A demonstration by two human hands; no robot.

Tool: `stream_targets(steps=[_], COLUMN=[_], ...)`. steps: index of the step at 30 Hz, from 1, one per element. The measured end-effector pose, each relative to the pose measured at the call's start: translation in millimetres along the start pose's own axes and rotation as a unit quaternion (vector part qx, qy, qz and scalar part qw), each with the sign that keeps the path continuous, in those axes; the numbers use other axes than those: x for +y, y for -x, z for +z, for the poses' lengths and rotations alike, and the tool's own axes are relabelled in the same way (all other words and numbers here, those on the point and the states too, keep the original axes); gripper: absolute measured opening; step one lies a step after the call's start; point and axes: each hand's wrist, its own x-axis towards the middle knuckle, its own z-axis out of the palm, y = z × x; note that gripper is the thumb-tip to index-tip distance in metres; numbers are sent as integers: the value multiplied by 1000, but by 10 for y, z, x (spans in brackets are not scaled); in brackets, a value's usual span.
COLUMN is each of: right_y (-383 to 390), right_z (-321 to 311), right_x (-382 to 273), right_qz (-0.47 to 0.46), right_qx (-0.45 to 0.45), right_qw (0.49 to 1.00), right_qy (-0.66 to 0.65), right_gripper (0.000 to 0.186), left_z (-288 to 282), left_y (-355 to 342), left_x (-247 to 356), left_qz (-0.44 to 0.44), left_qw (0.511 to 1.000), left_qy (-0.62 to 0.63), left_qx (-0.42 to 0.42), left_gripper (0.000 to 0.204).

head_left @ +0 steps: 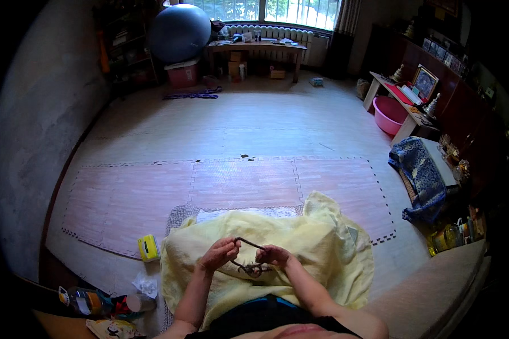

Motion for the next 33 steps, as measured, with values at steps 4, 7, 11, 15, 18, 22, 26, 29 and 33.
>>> stream_targets(steps=[4,7,11,15,18,22,26,29,33], right_y=[143,212,225,255,311,463,458,300,-53], right_z=[106,-7,-197,96,783,1450,1292,669,278], right_x=[-12,43,103,49,-208,-609,-695,-652,-623], right_qz=[-17,30,90,34,-32,-56,-125,-64,-76], right_qx=[-56,-132,-195,-153,-88,-264,-268,-101,61], right_qw=[998,988,976,987,994,959,951,993,990], right_qy=[2,74,23,-30,62,89,89,-2,-97], right_gripper=[20,27,37,50,60,65,60,38,28], left_z=[351,470,859,1056,1252,1204,919,480,-298], left_y=[230,405,530,551,487,175,2,-345,-623], left_x=[257,432,602,667,781,737,606,283,-188], left_qz=[32,95,250,286,194,-1,-25,17,-31], left_qw=[999,992,956,932,953,947,974,994,997], left_qy=[4,-5,16,-44,-102,-186,-210,-112,23], left_qx=[-42,-88,-154,-219,-208,-263,-77,6,72], left_gripper=[16,17,18,21,21,29,31,29,24])
